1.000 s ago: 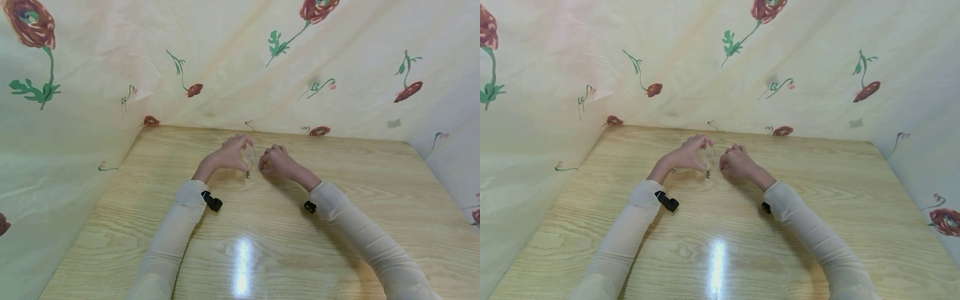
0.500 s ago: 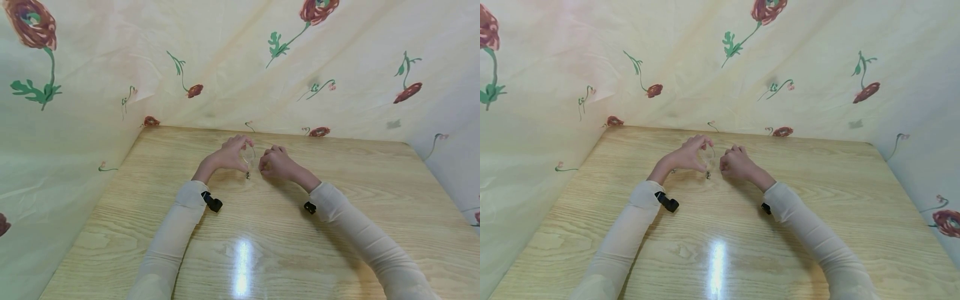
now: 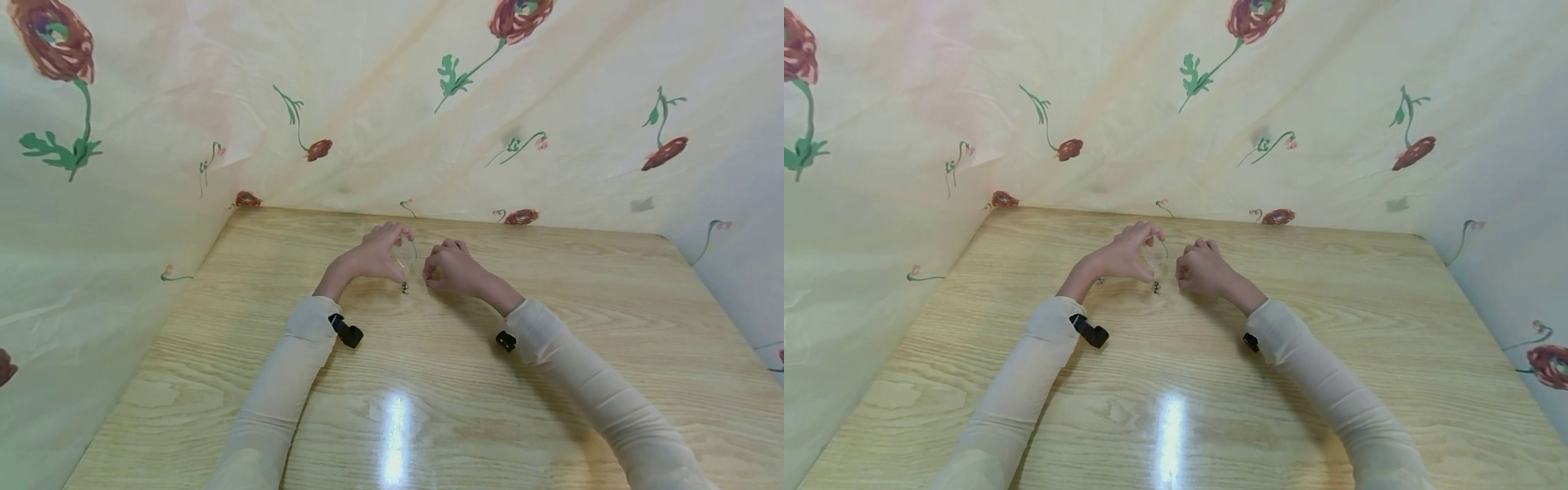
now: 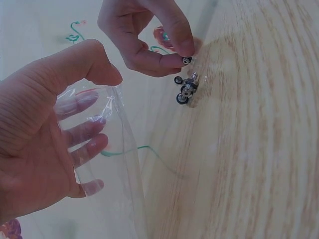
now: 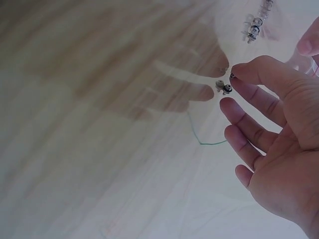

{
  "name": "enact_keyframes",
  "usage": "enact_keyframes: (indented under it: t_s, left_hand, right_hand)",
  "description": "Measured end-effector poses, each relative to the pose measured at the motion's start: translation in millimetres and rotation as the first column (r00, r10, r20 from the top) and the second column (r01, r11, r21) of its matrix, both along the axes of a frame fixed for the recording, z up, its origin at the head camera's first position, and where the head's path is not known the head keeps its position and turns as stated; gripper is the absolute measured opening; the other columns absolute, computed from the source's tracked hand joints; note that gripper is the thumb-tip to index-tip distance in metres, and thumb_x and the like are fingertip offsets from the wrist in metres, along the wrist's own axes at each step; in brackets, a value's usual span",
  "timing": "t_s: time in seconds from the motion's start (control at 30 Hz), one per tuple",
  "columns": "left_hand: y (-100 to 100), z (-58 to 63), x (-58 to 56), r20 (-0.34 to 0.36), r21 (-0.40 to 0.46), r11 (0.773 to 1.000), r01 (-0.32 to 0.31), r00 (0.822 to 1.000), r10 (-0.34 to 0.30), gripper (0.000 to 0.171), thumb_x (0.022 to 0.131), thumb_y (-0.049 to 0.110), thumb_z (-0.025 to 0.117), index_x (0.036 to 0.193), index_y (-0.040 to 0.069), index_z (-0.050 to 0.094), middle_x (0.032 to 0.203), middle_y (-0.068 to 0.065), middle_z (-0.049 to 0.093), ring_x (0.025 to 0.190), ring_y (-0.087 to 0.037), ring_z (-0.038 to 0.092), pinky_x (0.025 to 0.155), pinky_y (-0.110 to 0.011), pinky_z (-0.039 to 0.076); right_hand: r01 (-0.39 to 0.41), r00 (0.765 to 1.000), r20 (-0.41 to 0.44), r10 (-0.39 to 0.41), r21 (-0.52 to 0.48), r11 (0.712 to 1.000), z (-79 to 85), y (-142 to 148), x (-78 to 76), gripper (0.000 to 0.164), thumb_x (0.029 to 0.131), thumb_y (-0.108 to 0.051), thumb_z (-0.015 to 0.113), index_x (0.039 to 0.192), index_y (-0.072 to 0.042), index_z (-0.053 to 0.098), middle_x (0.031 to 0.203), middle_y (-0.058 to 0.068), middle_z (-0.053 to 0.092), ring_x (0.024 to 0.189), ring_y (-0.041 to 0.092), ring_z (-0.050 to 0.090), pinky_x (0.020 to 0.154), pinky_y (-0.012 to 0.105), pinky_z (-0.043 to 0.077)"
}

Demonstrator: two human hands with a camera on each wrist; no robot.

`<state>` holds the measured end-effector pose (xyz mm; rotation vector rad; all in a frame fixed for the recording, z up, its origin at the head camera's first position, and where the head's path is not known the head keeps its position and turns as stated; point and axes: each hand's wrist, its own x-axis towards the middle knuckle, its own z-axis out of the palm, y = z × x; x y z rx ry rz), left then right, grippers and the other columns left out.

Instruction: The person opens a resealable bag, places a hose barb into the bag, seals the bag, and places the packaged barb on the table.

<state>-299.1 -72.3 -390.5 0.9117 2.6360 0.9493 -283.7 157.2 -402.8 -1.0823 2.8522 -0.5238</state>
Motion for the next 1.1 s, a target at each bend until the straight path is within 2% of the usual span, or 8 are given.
enact_keyframes:
  t_s: [0.23,0.77,1.1]
  left_hand:
    - [-0.1,-0.7,0.0,-0.001,-0.006,1.0,0.005,1.0,-0.005,0.071,0.076,0.018,0.079,0.138,0.009,0.045,0.129,-0.014,0.047,0.115,-0.029,0.042,0.097,-0.049,0.029]
    - [0.6,-0.9,-0.2,0.012,0.0,1.0,0.009,1.0,-0.009,0.073,0.077,0.016,0.08,0.14,0.008,0.044,0.138,-0.018,0.046,0.12,-0.029,0.042,0.102,-0.053,0.029]
    - [1.3,-1.2,-0.5,0.004,-0.009,1.0,0.006,1.0,-0.006,0.071,0.077,0.018,0.081,0.138,0.01,0.045,0.137,-0.018,0.047,0.119,-0.03,0.043,0.102,-0.053,0.029]
  right_hand:
    - [-0.003,1.0,-0.008,0.003,-0.002,1.0,-1.8,0.4,-1.0,0.007,0.083,-0.008,0.076,0.08,-0.014,0.075,0.092,0.004,0.07,0.089,0.025,0.046,0.1,0.064,0.029]
    - [0.016,1.0,-0.016,-0.016,0.004,1.0,-2.4,0.2,-3.8,0.005,0.084,-0.01,0.074,0.084,-0.015,0.077,0.094,0.004,0.07,0.089,0.024,0.045,0.096,0.055,0.029]
    - [0.017,0.999,-0.048,-0.019,-0.041,0.999,-0.7,-0.7,-2.1,0.005,0.085,-0.011,0.074,0.081,-0.014,0.074,0.092,0.005,0.069,0.091,0.026,0.045,0.098,0.059,0.028]
